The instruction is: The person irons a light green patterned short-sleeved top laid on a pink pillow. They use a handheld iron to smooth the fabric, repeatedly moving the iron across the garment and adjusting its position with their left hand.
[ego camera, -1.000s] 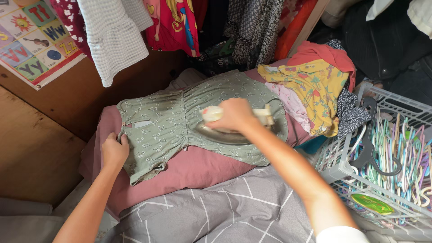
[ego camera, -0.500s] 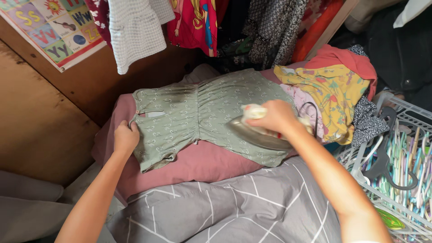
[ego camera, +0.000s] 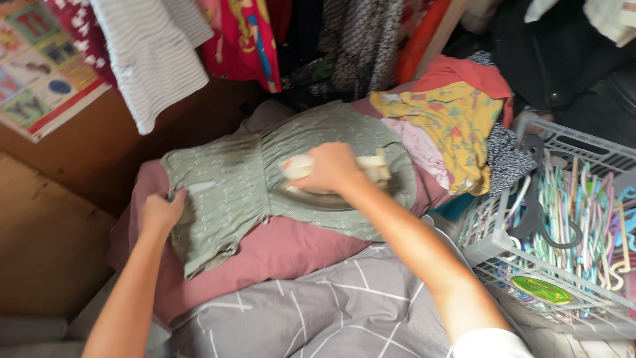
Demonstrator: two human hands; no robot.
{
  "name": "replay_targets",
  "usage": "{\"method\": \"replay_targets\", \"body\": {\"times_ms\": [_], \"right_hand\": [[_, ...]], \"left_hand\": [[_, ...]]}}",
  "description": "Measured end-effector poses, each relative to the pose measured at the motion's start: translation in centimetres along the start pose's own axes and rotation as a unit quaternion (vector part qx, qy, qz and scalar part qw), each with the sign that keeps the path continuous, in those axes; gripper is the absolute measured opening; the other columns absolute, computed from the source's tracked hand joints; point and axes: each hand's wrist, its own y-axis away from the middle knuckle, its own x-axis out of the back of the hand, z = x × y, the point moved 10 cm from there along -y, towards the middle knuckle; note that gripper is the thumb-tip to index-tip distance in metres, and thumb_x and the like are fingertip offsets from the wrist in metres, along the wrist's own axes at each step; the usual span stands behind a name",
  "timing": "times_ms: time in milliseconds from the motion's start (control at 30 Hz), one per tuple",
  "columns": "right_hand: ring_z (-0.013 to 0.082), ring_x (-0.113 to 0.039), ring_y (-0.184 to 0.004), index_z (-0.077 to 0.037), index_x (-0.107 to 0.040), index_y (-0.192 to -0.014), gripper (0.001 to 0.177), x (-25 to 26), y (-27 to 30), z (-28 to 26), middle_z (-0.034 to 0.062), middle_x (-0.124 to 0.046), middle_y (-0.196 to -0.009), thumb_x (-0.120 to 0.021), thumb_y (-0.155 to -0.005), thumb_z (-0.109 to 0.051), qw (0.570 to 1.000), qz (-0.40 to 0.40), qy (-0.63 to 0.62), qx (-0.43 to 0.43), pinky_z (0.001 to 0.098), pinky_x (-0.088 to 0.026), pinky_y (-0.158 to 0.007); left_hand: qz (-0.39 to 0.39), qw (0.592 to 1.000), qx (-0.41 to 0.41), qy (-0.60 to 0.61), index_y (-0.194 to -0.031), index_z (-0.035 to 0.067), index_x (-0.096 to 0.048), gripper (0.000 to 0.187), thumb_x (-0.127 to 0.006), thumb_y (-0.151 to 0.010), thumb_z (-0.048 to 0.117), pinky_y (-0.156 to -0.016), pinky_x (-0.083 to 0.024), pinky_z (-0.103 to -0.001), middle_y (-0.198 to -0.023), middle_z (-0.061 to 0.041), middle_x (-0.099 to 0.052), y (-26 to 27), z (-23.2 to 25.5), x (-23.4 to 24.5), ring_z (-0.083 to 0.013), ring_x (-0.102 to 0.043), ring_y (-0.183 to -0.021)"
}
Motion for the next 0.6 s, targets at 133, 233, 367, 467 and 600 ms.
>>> {"method": "replay_targets", "body": {"times_ms": [133, 233, 367, 467, 600], "right_hand": [[0.0361, -0.073, -0.071, -0.006, -0.078, -0.076, 0.072, 0.4, -1.1, -1.5, 0.0189, -0.073, -0.073, -0.073, -0.058, -0.076, 0.998, 0.030, -0.013, 0.045, 0.0451, -0.057, -0.067], [0.0361, -0.073, -0.069, -0.006, -0.078, -0.074, 0.073, 0.2, -0.3, 1.2, 0.0187, -0.072, -0.072, -0.073, -0.058, -0.077, 0.999, 0.011, -0.021, 0.036, 0.0453, -0.057, -0.066], [0.0367, -0.073, -0.069, -0.011, -0.080, -0.075, 0.071, 1.2, 1.5, 8.9, 0.0185, -0.072, -0.071, -0.073, -0.054, -0.078, 0.998, 0.008, -0.042, -0.044, 0.0466, -0.057, -0.066], [0.0356, -0.074, -0.067, -0.007, -0.078, -0.076, 0.074, 2.3, 3.0, 13.2, 0.0187, -0.072, -0.070, -0.074, -0.055, -0.079, 0.993, 0.035, -0.048, -0.103, 0.0444, -0.058, -0.066], [0.0378, -0.072, -0.069, -0.008, -0.079, -0.074, 0.075, 2.1, 3.0, 11.9, 0.0202, -0.071, -0.070, -0.074, -0.057, -0.081, 0.996, 0.037, -0.015, -0.078, 0.0471, -0.056, -0.066]], "left_hand": [[0.058, 0.997, -0.026, 0.036, -0.095, -0.007, -0.067, 0.042, -0.063, -0.104, 0.034, -0.080, -0.050, -0.052, -0.085, -0.032, -0.067, 1.2, 0.4, 1.0, -0.0500, -0.065, -0.086], [0.074, 0.996, -0.030, 0.051, -0.095, -0.007, -0.065, 0.040, -0.063, -0.106, 0.031, -0.079, -0.050, -0.051, -0.088, -0.032, -0.067, 1.0, -0.3, 1.7, -0.0488, -0.065, -0.087], [0.047, 0.997, 0.013, 0.061, -0.090, -0.008, -0.064, 0.043, -0.062, -0.106, 0.032, -0.079, -0.051, -0.050, -0.087, -0.028, -0.068, 0.8, -0.9, 1.3, -0.0455, -0.067, -0.084], [0.001, 0.998, 0.056, 0.023, -0.092, -0.004, -0.070, 0.043, -0.064, -0.101, 0.038, -0.075, -0.049, -0.050, -0.087, -0.023, -0.071, 0.3, -1.1, 0.7, -0.0407, -0.067, -0.084], [-0.028, 0.994, 0.026, 0.103, -0.103, -0.006, -0.073, 0.054, -0.071, -0.096, 0.047, -0.078, -0.051, -0.045, -0.088, -0.025, -0.073, -0.1, -0.9, -0.8, -0.0356, -0.071, -0.085]]}}
